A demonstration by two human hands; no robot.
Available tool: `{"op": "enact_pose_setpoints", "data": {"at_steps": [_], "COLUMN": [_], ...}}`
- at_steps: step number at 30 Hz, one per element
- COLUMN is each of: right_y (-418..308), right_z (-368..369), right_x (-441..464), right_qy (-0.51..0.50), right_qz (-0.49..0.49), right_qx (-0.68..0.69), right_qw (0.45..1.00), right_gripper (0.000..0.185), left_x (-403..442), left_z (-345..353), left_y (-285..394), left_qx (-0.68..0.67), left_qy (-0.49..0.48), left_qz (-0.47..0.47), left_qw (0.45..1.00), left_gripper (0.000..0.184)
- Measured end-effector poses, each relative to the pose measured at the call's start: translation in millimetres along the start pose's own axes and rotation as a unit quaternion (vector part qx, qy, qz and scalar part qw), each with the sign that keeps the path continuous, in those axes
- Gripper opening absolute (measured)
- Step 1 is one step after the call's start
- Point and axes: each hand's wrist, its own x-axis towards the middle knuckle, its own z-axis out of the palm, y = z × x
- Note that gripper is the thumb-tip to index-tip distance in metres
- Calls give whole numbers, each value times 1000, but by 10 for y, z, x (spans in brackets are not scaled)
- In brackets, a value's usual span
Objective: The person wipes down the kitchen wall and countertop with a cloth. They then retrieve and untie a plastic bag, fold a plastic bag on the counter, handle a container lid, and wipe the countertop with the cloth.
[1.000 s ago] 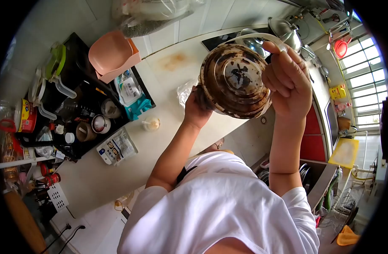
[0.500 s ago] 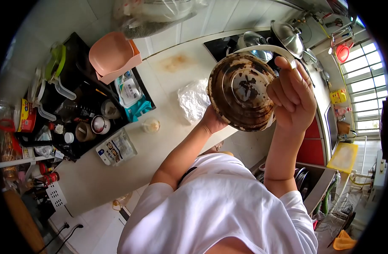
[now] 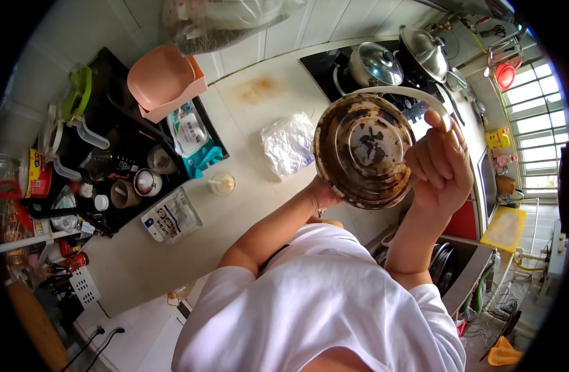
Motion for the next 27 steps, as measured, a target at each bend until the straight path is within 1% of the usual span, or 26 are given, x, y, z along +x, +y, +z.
{"op": "enact_pose_setpoints", "data": {"at_steps": [4, 9, 12, 17, 19, 21, 22, 23, 25, 27], "right_y": [25, 67, 105, 249, 319, 379, 412, 439, 487, 503], "right_z": [-86, -117, -100, -56, -13, 36, 45, 68, 112, 134], "right_x": [-114, -180, -170, -61, -20, 40, 67, 85, 105, 99], "right_qy": [5, 13, 22, -13, -15, -9, -12, -15, -1, 1], "right_qz": [32, 44, 41, 32, 34, 8, -1, 2, -22, -19], "right_qx": [15, 31, 15, -10, -7, -22, -15, -13, -17, -25], "right_qw": [999, 998, 999, 999, 999, 1000, 1000, 1000, 1000, 1000], "right_gripper": [34, 33, 33, 34, 33, 34, 35, 35, 35, 35], "left_x": [164, 167, 103, -72, -118, -139, -148, -149, -147, -139], "left_z": [29, 49, -12, -139, -151, -119, -82, -38, 7, 32], "left_y": [113, 395, 575, 806, 832, 823, 809, 795, 751, 716], "left_qx": [-65, -174, -230, -300, -314, -317, -312, -292, -272, -248], "left_qy": [24, 30, 29, 34, 32, 26, 22, 23, 14, 6], "left_qz": [54, 99, 124, 162, 162, 152, 147, 131, 110, 94], "left_qw": [996, 979, 965, 939, 935, 936, 938, 947, 956, 964], "left_gripper": [57, 62, 65, 70, 72, 74, 75, 84, 85, 86]}}
